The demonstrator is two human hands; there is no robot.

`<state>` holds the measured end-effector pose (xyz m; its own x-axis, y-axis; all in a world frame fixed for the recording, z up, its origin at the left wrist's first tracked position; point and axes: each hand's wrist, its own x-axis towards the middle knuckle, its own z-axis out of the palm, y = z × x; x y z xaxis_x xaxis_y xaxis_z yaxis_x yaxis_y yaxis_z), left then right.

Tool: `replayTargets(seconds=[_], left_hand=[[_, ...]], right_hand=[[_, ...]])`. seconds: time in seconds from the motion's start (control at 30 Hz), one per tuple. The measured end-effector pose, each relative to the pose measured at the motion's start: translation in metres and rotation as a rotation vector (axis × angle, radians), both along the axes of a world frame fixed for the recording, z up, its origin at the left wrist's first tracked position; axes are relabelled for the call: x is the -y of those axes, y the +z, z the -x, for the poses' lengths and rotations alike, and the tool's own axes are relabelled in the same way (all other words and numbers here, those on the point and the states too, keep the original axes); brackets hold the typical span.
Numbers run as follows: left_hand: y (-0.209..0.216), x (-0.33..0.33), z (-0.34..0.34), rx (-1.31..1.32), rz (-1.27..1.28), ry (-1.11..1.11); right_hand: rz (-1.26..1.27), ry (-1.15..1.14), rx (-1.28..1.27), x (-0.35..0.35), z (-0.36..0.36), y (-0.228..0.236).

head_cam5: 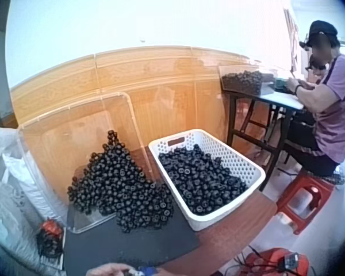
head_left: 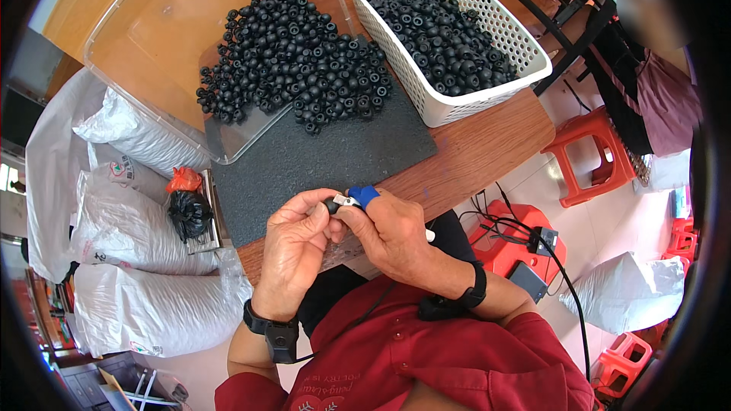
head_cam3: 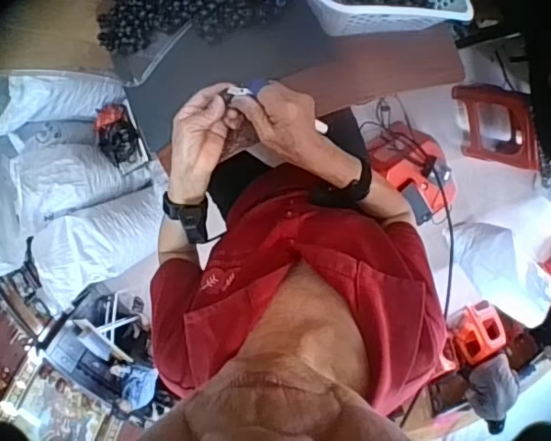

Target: Manually assemble small plastic components at a workbench.

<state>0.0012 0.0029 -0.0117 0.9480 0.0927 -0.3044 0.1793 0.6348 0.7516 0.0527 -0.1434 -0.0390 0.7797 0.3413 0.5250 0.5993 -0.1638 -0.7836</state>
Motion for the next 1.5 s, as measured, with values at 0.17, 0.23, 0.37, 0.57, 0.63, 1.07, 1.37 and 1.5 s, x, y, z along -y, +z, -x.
replayTargets(seconds=[0.17, 0.23, 0.37, 0.57, 0.63, 1.07, 1.37, 1.5], left_hand=[[-0.002, 0.001, 0.000, -0.019, 0.010, 0.009], [-0.002, 0.002, 0.001, -0.011, 0.057, 0.019], [-0.003, 0.003, 0.002, -0.011, 0.057, 0.026], [-0.002, 0.008, 0.003, 0.017, 0.059, 0.033], [-0.003, 0.008, 0.004, 0.017, 0.050, 0.041], [-0.003, 0.015, 0.009, -0.034, 0.183, 0.062], [-0.004, 0.010, 0.004, -0.040, 0.155, 0.047], [-0.004, 0.013, 0.003, 0.027, 0.022, 0.052]], right_hand=[[0.009, -0.016, 0.045, -0.001, 0.000, 0.000], [0.002, -0.011, 0.055, -0.001, 0.000, -0.001], [0.015, -0.030, 0.108, -0.001, 0.000, -0.004], [0.018, -0.058, 0.205, 0.000, -0.004, -0.001], [0.026, -0.069, 0.261, 0.000, -0.004, 0.000], [-0.017, 0.024, 0.241, 0.001, 0.002, -0.004], [-0.167, 0.036, -0.191, -0.001, 0.001, -0.007], [-0.182, 0.081, -0.332, 0.002, 0.000, -0.006]])
